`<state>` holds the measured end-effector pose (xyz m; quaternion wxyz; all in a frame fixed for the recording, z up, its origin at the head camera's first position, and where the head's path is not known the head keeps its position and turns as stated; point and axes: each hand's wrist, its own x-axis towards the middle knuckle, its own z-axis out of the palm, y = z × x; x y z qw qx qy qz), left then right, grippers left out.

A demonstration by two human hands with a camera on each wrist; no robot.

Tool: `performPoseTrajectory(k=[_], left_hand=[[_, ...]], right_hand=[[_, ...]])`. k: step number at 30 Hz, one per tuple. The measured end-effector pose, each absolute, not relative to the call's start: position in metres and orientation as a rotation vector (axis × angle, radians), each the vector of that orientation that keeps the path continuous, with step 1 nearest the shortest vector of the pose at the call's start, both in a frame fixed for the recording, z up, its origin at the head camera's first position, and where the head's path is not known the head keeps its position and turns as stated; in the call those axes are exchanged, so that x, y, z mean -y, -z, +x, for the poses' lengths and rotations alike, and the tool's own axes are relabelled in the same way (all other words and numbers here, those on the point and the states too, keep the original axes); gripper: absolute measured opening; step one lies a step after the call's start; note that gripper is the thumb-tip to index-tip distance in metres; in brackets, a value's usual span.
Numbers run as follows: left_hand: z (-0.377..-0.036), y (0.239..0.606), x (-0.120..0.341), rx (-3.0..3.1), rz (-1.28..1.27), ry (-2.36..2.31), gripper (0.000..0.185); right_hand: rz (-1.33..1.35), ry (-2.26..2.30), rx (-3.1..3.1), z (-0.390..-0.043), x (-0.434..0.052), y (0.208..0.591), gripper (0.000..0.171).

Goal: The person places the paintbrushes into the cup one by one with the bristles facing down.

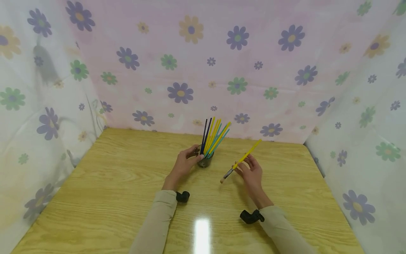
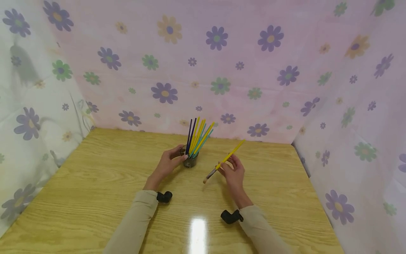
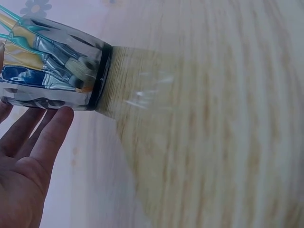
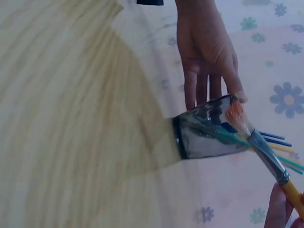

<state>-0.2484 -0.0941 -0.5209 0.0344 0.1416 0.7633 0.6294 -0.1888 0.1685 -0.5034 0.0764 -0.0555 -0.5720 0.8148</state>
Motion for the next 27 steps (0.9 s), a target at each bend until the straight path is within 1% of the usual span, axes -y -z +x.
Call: performPoseTrajectory(k=[6,12,21,27], left_hand=[[-0.25,0.524,0.094,-2.358,0.414,-1.944,0.062],[-0.25,0.523,0.092,-2.377,0.399,-1.94,0.06],[-0.251,0.524,0.093,-2.365,0.421,-1.946,0.058],[-0.251,0.525,0.093,-2.375,0.434,-1.945,0.056]], right_hand=[[-0.11,-2.389,1.568,-0.198,-0.149,0.495,0.041],[0.023,-2.345,1.438,-0.209,-0.134,0.49,0.034],[0.178,-2.171,1.384,-0.228,-0.113,0.485,0.037],[0.197,-2.059,1.484,-0.237,-0.1,0.488,0.036]])
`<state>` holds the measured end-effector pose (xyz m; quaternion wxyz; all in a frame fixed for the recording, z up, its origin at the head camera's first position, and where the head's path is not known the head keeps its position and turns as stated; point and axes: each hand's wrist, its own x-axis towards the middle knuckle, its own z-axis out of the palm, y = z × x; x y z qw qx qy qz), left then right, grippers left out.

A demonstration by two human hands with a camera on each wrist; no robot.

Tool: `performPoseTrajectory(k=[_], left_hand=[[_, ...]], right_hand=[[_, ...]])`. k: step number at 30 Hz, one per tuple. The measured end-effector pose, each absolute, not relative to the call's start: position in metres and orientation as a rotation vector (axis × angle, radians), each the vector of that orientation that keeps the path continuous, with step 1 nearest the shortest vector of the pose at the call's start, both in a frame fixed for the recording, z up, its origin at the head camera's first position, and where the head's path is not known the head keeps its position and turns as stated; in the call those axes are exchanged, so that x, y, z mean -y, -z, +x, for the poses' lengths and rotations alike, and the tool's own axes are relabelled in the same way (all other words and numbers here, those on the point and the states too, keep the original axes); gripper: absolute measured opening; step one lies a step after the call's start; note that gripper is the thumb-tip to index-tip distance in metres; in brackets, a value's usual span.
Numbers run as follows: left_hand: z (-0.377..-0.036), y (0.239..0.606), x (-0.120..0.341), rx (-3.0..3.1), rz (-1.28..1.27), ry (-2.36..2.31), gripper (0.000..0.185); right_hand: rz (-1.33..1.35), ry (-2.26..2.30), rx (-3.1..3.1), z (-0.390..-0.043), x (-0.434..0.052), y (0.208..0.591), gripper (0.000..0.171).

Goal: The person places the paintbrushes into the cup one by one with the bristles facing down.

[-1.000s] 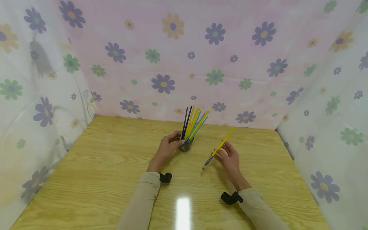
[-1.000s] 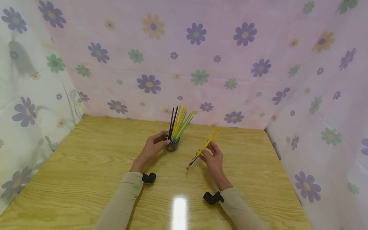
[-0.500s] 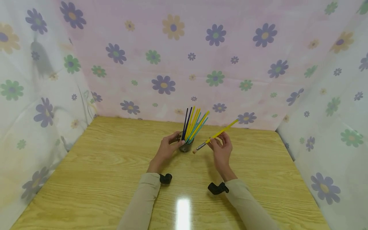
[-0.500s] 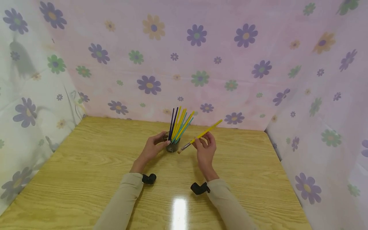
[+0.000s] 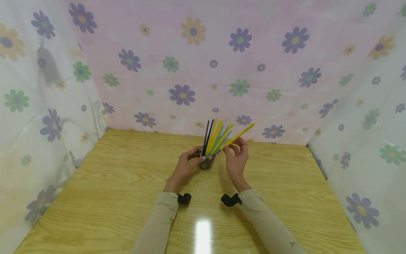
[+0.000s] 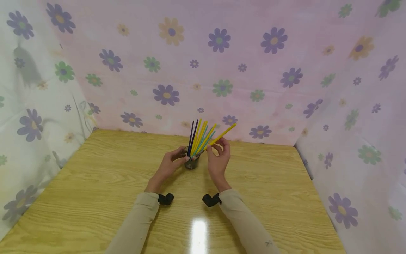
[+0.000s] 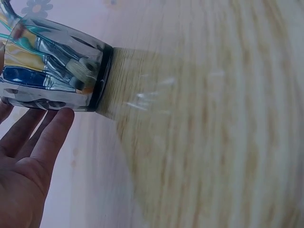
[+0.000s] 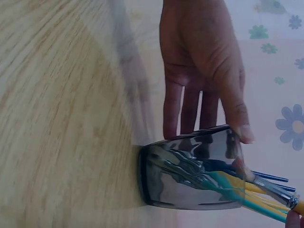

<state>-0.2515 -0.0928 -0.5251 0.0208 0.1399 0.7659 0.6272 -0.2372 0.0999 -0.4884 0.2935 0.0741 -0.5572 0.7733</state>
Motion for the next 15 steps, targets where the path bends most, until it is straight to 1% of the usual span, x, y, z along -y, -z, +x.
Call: performPoseTrajectory(k=[9,15], left_hand=[[-0.252,0.529,0.093,-2.361,0.437,-1.983,0.061],[-0.252,0.53,0.093,-2.365,0.439,-1.978,0.061]], right_hand=[[0.18,-1.987,1.609,-0.241,-0.089,0.498,0.037],[0.163,-1.983,1.653,-0.229,-0.082,0.484,0.036]])
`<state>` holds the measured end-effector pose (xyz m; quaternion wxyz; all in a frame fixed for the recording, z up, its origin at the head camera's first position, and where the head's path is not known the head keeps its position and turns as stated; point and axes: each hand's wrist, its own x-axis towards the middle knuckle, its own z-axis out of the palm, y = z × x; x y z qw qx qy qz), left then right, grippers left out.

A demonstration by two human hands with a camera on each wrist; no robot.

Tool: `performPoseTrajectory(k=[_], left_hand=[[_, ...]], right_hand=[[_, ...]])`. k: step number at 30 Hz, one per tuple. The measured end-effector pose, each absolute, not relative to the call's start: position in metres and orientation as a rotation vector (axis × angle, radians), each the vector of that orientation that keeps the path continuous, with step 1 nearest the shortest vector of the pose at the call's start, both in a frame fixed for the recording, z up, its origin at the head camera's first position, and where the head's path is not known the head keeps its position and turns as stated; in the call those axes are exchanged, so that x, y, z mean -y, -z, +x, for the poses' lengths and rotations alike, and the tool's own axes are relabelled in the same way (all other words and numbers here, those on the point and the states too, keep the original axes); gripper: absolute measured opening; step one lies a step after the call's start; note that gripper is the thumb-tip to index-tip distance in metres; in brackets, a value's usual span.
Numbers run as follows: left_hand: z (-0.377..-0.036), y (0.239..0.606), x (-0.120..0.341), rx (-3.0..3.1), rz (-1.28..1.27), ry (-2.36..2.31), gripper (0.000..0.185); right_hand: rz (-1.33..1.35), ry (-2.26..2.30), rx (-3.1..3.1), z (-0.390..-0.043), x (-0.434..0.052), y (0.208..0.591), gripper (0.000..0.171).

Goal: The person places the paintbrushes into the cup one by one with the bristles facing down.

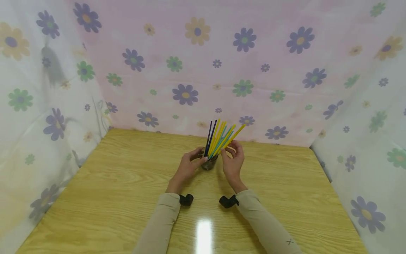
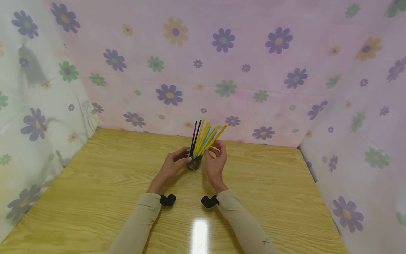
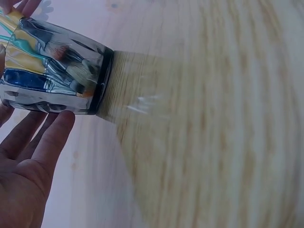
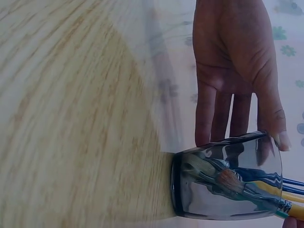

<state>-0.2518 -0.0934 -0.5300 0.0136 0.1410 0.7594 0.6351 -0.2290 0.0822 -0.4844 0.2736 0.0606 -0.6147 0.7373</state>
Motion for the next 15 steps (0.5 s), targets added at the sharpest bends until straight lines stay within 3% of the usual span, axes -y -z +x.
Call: performPoseTrajectory(k=[8,15], left_hand=[[-0.25,0.527,0.091,-2.367,0.45,-1.983,0.061],[-0.251,0.528,0.09,-2.376,0.445,-1.987,0.053]], right_hand=[[0.154,-2.006,1.662,-0.225,-0.08,0.482,0.036],[0.112,-2.049,1.677,-0.238,-0.081,0.506,0.037]])
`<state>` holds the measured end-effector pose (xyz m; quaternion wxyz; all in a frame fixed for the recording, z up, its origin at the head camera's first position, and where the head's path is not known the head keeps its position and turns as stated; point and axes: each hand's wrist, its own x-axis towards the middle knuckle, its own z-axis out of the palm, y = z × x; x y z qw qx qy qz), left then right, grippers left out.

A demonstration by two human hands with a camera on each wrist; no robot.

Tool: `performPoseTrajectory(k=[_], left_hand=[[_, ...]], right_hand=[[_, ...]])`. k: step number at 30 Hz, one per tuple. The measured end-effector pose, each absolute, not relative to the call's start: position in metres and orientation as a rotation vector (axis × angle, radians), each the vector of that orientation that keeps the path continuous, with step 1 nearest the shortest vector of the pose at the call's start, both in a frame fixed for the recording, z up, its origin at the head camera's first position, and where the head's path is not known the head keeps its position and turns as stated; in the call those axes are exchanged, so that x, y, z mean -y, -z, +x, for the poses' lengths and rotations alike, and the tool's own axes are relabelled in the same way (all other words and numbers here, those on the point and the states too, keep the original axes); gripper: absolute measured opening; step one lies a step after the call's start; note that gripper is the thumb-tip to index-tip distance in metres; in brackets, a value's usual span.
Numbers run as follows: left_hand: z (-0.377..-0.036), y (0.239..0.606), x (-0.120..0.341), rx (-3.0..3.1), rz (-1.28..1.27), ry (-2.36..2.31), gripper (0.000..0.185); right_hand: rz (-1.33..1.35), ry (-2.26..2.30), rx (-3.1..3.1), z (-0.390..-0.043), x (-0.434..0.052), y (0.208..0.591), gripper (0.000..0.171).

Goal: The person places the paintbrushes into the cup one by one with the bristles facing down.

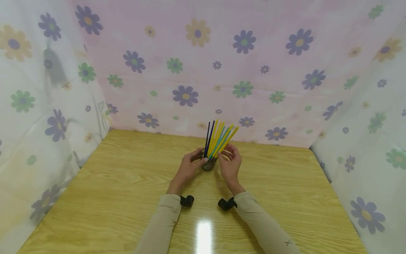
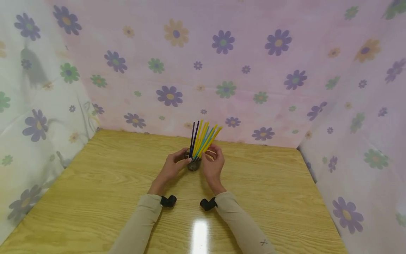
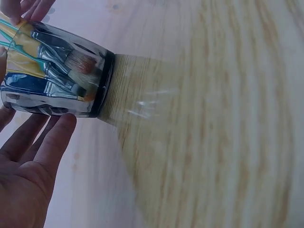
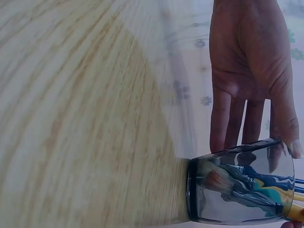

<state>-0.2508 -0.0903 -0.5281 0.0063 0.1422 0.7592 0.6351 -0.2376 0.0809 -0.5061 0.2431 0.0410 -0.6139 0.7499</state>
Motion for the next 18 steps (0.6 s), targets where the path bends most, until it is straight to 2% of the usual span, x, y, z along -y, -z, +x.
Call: performPoseTrajectory(k=[10,18], left_hand=[[-0.247,0.528,0.09,-2.429,0.397,-1.914,0.054],[-0.237,0.521,0.091,-2.62,0.439,-1.754,0.065]], right_hand=[[0.041,-1.998,1.765,-0.238,-0.081,0.517,0.031],[0.1,-1.939,1.971,-0.23,-0.099,0.52,0.04]])
